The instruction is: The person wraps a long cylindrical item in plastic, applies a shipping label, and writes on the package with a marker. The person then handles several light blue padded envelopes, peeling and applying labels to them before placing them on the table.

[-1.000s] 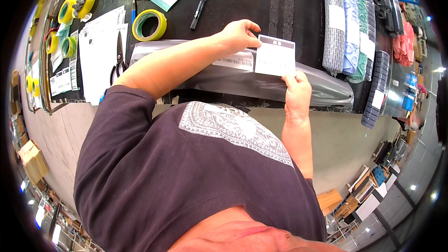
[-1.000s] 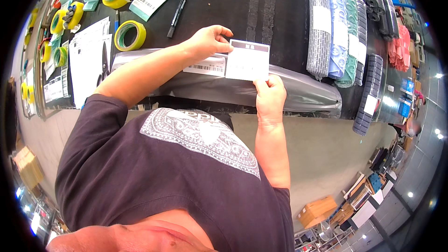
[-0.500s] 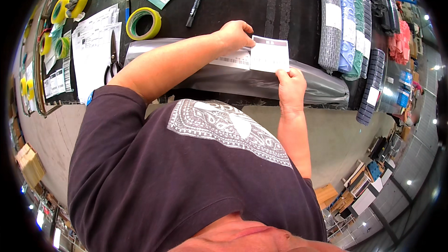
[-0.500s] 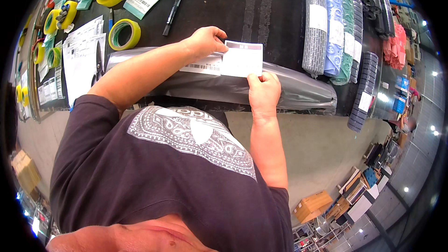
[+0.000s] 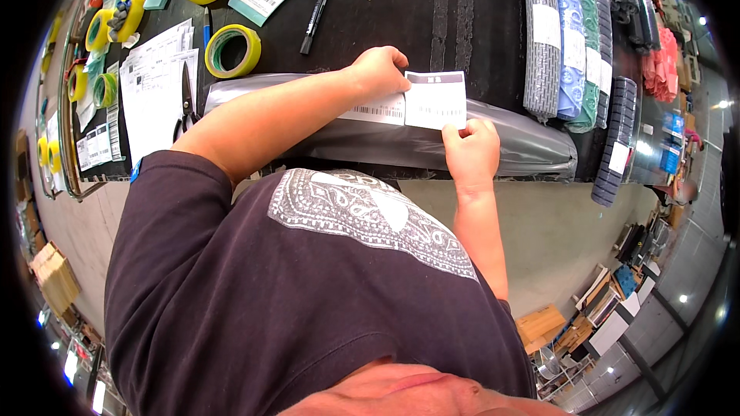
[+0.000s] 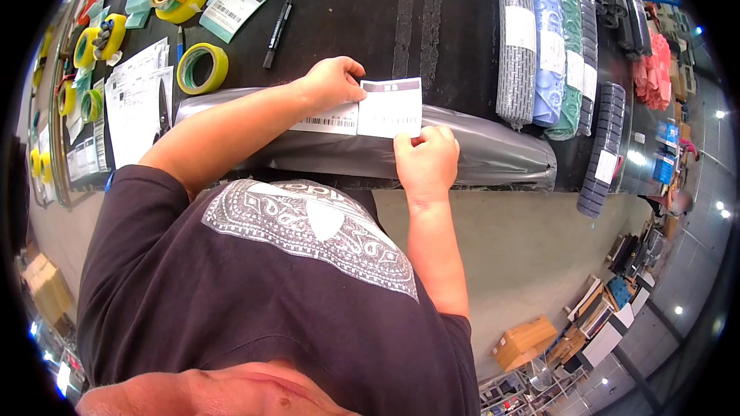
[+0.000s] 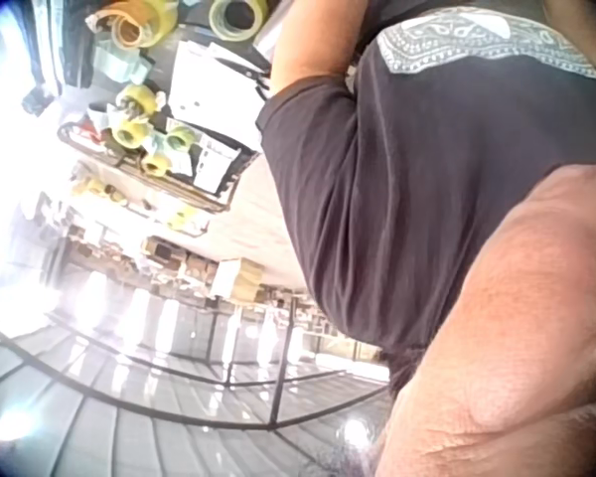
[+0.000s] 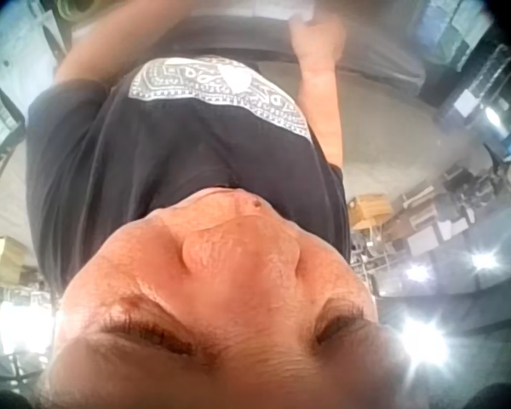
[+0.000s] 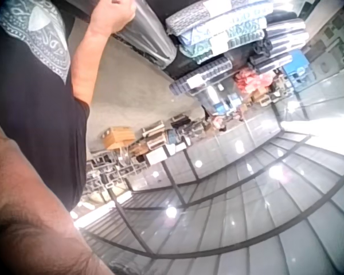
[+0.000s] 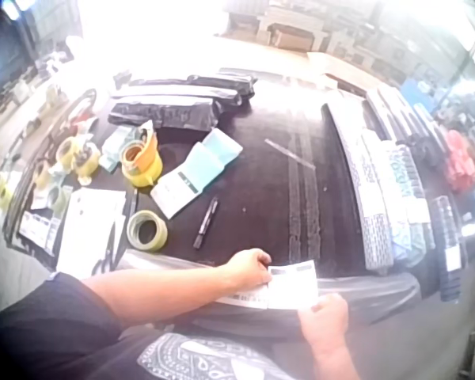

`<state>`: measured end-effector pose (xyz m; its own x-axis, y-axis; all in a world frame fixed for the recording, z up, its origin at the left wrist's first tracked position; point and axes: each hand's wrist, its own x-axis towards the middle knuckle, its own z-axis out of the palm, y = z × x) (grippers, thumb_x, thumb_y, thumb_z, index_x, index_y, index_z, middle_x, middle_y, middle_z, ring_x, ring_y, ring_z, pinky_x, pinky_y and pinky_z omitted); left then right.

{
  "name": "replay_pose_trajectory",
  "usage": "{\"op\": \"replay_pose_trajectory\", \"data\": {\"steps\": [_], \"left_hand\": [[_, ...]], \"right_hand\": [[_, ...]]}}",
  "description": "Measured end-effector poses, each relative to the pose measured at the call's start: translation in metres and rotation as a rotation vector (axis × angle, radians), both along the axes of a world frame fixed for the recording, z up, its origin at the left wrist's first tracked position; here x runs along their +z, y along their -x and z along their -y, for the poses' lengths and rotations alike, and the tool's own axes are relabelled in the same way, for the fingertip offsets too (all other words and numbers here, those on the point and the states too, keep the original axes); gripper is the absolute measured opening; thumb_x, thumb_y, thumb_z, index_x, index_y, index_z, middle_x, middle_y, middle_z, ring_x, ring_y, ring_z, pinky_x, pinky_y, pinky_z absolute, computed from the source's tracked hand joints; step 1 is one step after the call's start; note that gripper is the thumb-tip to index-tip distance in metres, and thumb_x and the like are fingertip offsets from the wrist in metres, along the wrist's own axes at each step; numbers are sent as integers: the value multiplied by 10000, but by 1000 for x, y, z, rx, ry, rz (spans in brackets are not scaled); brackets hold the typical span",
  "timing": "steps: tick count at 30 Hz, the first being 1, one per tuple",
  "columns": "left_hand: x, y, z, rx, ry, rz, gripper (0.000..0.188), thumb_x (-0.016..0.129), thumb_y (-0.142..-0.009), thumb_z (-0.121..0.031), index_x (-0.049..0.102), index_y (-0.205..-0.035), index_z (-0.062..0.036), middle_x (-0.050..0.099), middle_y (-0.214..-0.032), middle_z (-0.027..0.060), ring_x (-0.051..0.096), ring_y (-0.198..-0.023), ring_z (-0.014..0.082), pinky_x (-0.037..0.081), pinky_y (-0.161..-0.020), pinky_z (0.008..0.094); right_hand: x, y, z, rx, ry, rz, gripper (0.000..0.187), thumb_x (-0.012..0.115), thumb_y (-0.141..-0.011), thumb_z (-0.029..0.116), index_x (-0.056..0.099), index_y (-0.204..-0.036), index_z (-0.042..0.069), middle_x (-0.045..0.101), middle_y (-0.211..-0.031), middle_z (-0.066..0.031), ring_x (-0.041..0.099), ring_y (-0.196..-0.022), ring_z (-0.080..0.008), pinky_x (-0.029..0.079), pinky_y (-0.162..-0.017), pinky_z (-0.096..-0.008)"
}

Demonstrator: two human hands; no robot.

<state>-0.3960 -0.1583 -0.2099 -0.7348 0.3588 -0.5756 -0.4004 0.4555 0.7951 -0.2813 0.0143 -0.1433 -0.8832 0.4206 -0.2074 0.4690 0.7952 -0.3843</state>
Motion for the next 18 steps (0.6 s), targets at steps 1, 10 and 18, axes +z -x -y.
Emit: {"op": "replay_pose_trajectory", "data": {"steps": [1,10,18], "left_hand": [[2,-2,0,0,0,5,482,764,-768,-78,598,-1211,13,663,-945,78,647,-869,165,521,-798,285],[21,-24,2,-44,19,-113,551,764,-753,-96,550,-1246,25,670,-894,70,654,-824,157,524,-782,275],[28,-67,10,8,-12,-524,501,772,-742,-81,580,-1204,-57,567,-1186,115,576,-1083,221,482,-934,320]], "right_hand": [[4,0,0,6,-39,39,250,727,-721,257,607,-635,55,610,-870,-79,581,-889,-286,490,-750,-427],[21,10,-15,505,-203,-456,142,782,-699,161,652,-729,112,584,-828,-22,557,-836,-249,454,-730,-388],[-8,-5,-18,754,-21,-443,128,770,-713,158,709,-824,139,608,-864,2,558,-835,-229,444,-752,-369]]}}
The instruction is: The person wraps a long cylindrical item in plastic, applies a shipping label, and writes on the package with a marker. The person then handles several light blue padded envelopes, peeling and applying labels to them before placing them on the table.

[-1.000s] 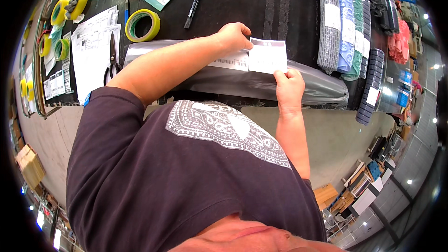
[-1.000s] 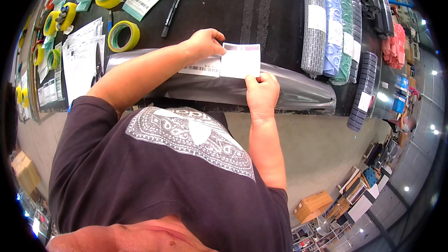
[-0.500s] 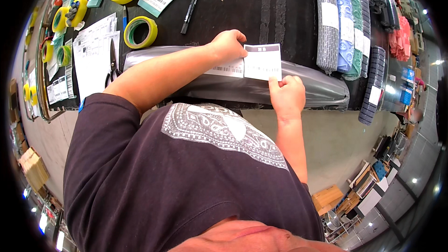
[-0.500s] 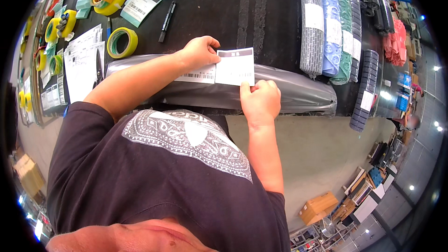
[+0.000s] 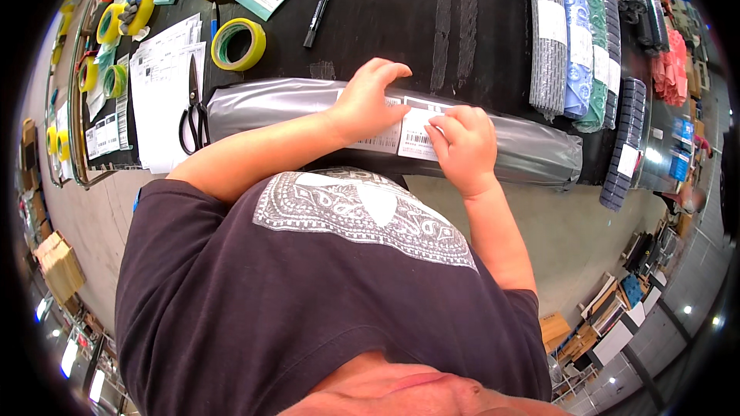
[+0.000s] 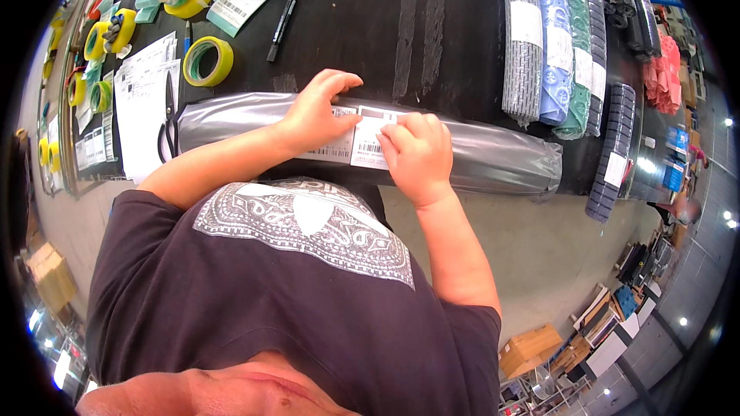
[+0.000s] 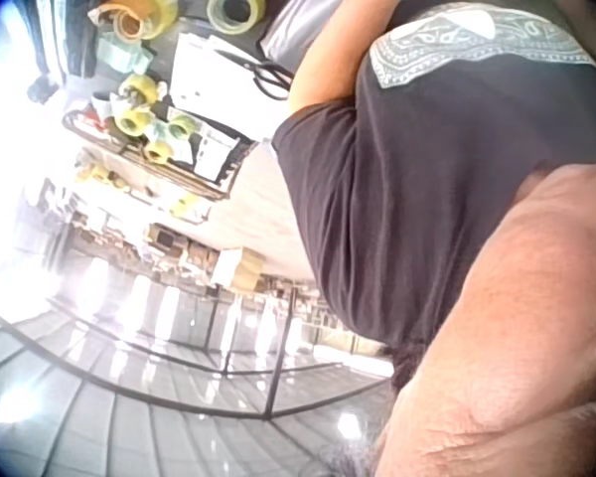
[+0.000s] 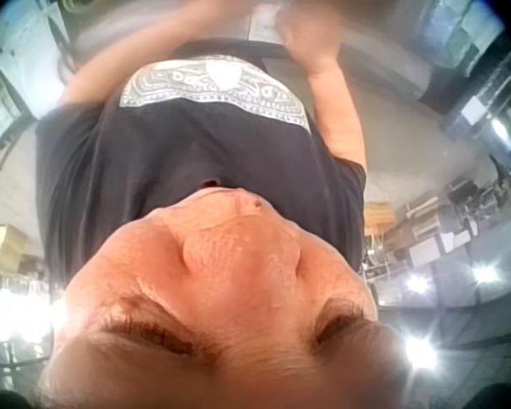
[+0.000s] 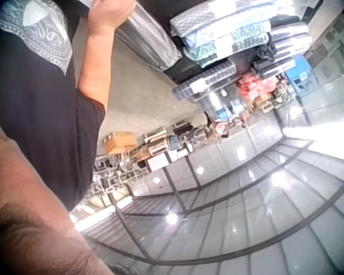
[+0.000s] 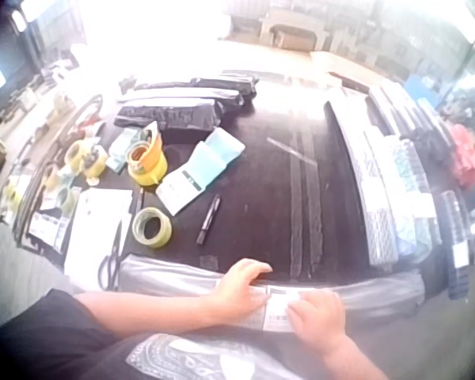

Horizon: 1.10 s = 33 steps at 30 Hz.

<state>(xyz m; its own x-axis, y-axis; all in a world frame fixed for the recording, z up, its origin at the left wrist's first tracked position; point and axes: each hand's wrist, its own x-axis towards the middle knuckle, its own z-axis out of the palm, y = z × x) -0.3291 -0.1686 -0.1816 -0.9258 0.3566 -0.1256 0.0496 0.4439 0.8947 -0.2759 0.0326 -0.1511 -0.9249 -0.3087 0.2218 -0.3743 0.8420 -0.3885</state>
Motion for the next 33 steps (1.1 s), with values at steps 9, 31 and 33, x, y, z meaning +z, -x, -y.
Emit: {"op": "replay_pose_trajectory", "data": {"steps": [9,31,33], "left_hand": [[13,-16,-1,-335,402,-495,459,748,-750,-441,706,-1121,-174,394,-1483,132,285,-1398,388,328,-1084,514],[17,7,75,-300,128,-480,805,805,-710,-218,420,-1379,10,375,-1473,221,329,-1367,424,281,-1145,485],[39,54,107,-131,255,-411,754,780,-730,-202,441,-1372,1,473,-1381,221,414,-1312,381,345,-1109,415]], "right_hand": [[-14,-17,-14,84,-216,-60,442,753,-757,277,670,-1170,145,610,-1281,-43,544,-1177,-256,393,-1009,-457],[8,40,-40,30,111,242,648,743,-778,248,516,-1332,-2,459,-1417,-206,437,-1304,-381,332,-1104,-445],[-18,86,-27,-28,246,183,634,749,-790,244,519,-1322,-12,491,-1384,-200,502,-1244,-374,393,-1058,-430]]}}
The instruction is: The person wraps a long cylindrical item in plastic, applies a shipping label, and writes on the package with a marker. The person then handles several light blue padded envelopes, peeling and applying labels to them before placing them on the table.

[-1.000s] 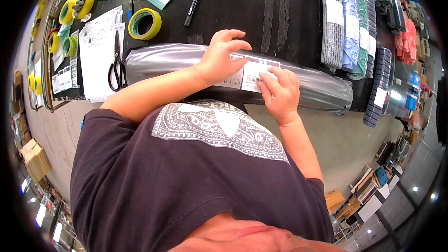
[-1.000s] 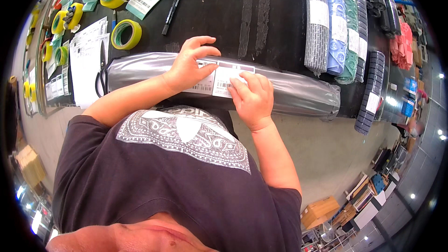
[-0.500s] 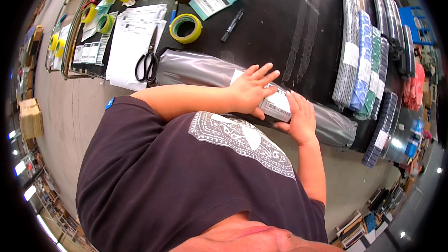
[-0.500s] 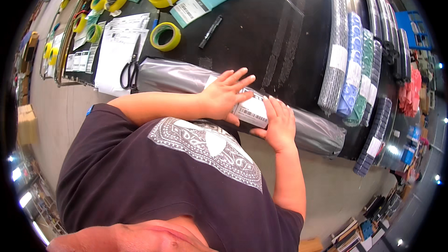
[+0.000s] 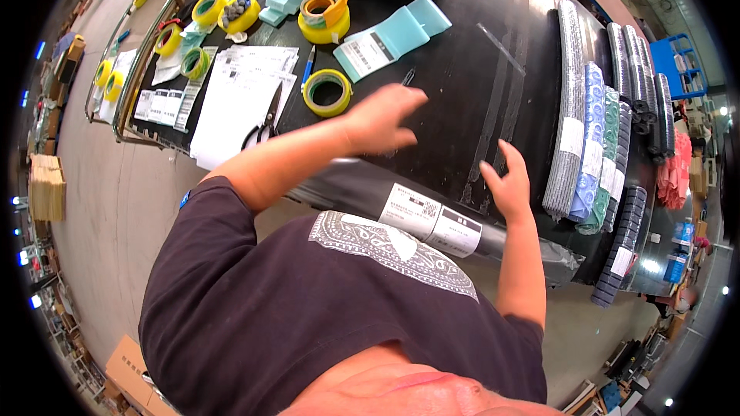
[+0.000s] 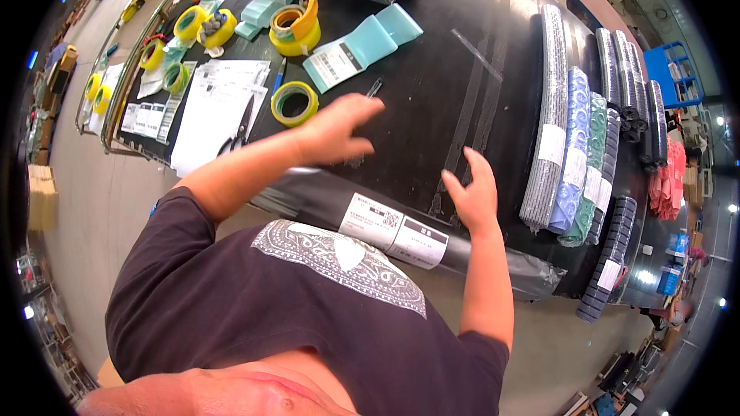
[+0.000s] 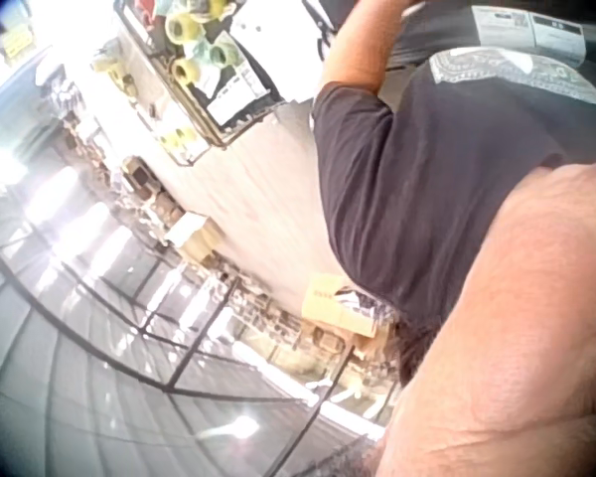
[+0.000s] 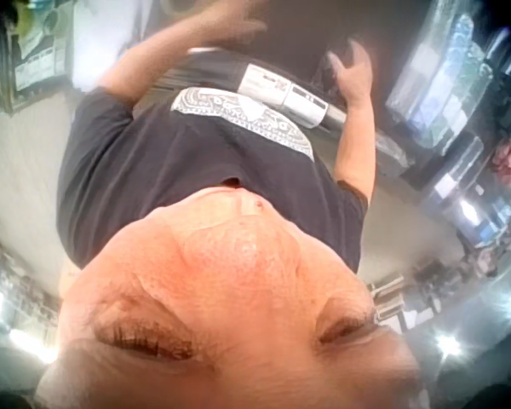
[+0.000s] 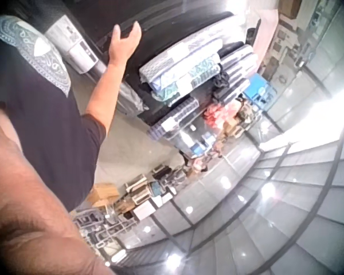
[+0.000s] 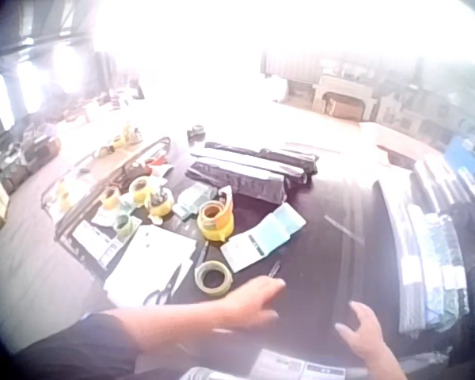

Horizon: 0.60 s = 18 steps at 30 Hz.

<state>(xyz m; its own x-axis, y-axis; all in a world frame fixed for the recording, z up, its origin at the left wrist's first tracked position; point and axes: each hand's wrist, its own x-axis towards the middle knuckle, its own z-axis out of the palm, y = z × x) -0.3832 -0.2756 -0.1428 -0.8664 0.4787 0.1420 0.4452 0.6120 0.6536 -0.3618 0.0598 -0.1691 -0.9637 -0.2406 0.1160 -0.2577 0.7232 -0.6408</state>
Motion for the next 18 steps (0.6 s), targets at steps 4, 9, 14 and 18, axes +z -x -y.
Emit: {"op": "replay_pose_trajectory", "data": {"steps": [4,9,14,18], "left_hand": [[-21,91,76,300,374,135,813,788,-710,-235,407,-1398,-25,525,-1320,225,487,-1245,374,400,-1056,414],[-91,165,115,345,537,167,1105,901,-580,-273,281,-1454,-2,457,-1401,223,449,-1292,380,387,-1081,405],[-53,164,78,388,644,371,1231,913,-578,-259,151,-1529,-81,452,-1377,160,432,-1289,341,399,-1063,443],[-49,149,81,497,555,439,1201,892,-604,-218,141,-1531,-80,472,-1334,169,468,-1245,347,426,-1031,437]], "right_hand": [[-44,116,74,-102,336,130,737,776,-792,268,446,-1384,-21,487,-1378,-217,528,-1229,-316,446,-1013,-395],[-77,265,153,-188,513,210,958,804,-778,271,237,-1493,-20,322,-1504,-264,361,-1383,-341,345,-1106,-410],[-97,335,178,-216,338,286,860,840,-680,255,437,-1390,-13,568,-1281,-213,549,-1200,-294,430,-1020,-369],[-74,291,197,61,664,200,264,734,-721,-1,681,-978,29,667,-948,-62,634,-861,-191,505,-796,-306]]}}
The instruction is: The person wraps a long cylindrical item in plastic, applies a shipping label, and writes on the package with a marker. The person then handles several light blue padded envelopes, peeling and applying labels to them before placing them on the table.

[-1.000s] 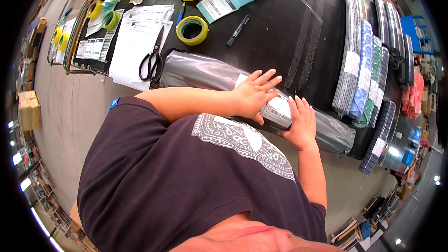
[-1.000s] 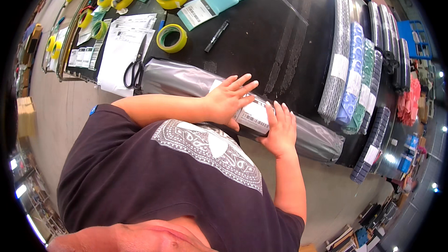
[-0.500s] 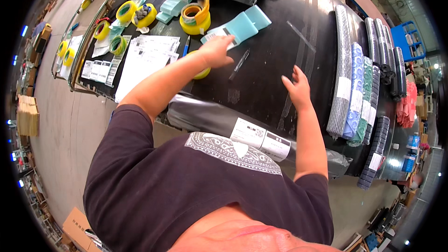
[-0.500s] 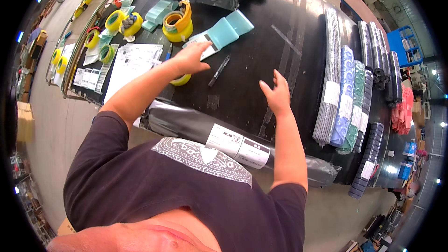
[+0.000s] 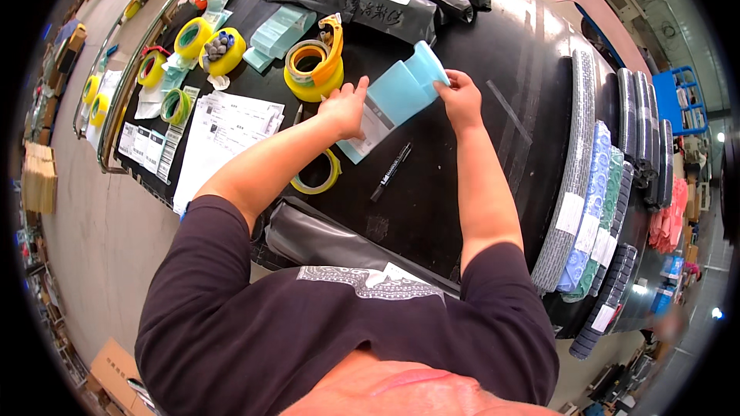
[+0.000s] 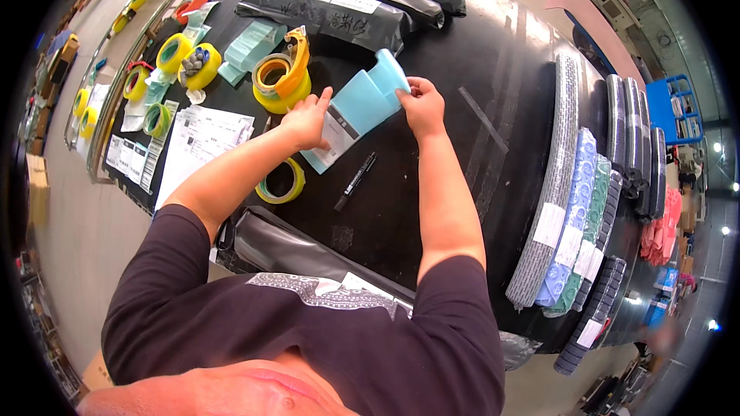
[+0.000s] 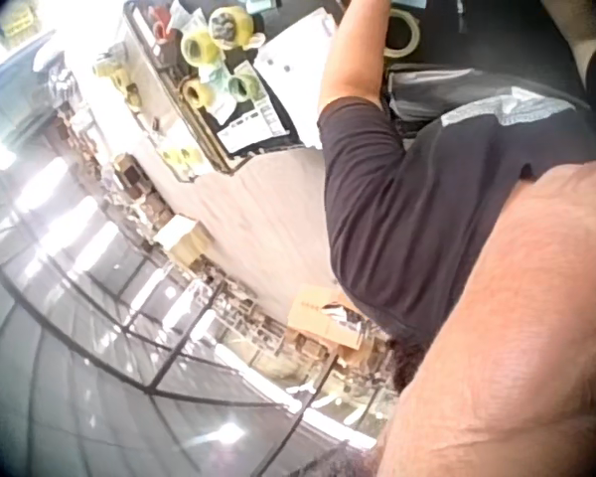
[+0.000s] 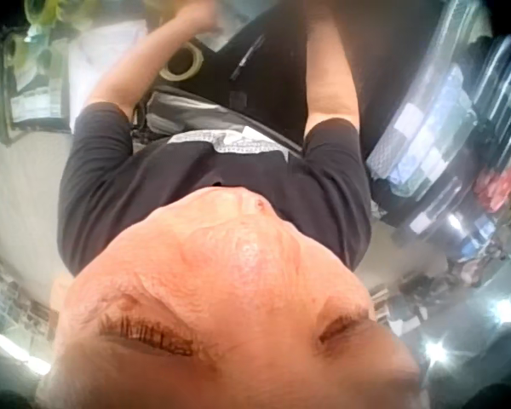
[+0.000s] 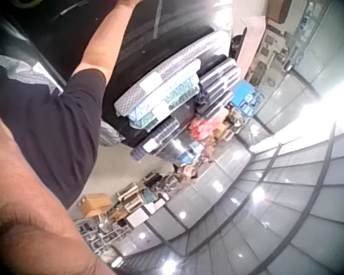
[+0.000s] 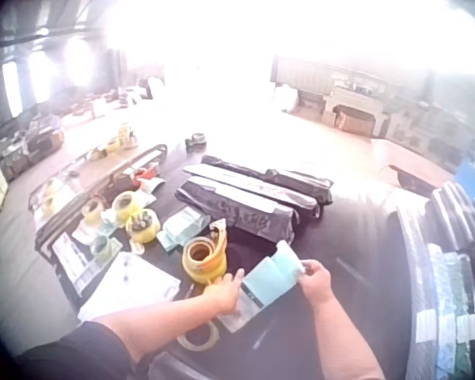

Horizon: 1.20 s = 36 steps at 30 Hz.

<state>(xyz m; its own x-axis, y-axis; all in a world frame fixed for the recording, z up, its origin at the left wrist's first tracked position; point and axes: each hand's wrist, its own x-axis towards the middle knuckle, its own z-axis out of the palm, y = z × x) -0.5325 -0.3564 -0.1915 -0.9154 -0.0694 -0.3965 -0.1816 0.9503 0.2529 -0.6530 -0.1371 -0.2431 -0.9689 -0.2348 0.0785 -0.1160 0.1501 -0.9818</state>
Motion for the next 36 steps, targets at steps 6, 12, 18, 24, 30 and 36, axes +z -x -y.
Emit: {"op": "replay_pose_trajectory", "data": {"steps": [6,12,18,24,30,36], "left_hand": [[-50,-4,33,135,-721,-161,817,608,-745,81,270,-1483,-12,620,-1130,153,619,-1042,264,495,-928,328],[-19,7,35,569,-1098,-1,532,535,-979,-237,395,-1423,21,570,-1295,152,568,-1148,217,472,-950,349],[-27,31,12,90,-362,-151,905,808,-739,-333,362,-1430,43,492,-1358,264,490,-1275,359,417,-1051,392],[-8,29,-23,72,-127,-57,945,852,-673,-225,342,-1439,-11,504,-1349,243,514,-1250,340,450,-1018,394],[-18,27,-15,109,-286,-41,737,771,-748,-106,425,-1393,-30,650,-1179,171,612,-1135,309,481,-975,376],[-46,24,10,161,-529,-55,624,685,-804,-15,451,-1382,-15,667,-1087,135,651,-994,240,510,-904,326]], "right_hand": [[61,-118,-9,295,-278,-850,287,686,-567,-64,676,-772,137,655,-1027,-49,581,-1048,-297,470,-913,-421],[43,-175,-6,586,-343,-771,252,676,-628,-3,652,-816,164,645,-1164,-23,569,-1144,-264,418,-1032,-459],[45,-191,1,750,-59,-423,281,655,-657,35,670,-923,125,626,-1236,-68,547,-1195,-300,416,-1016,-433],[11,-76,-5,-128,-600,-285,475,705,-791,221,596,-1213,33,545,-1270,-181,504,-1176,-359,416,-1010,-418],[-6,-22,13,67,-728,63,621,793,-661,415,671,-1212,154,486,-1371,-138,397,-1309,-327,356,-1095,-410],[-20,-32,13,113,-100,192,357,783,-725,123,687,-1037,-23,674,-1008,-119,655,-901,-219,513,-861,-311]]}}
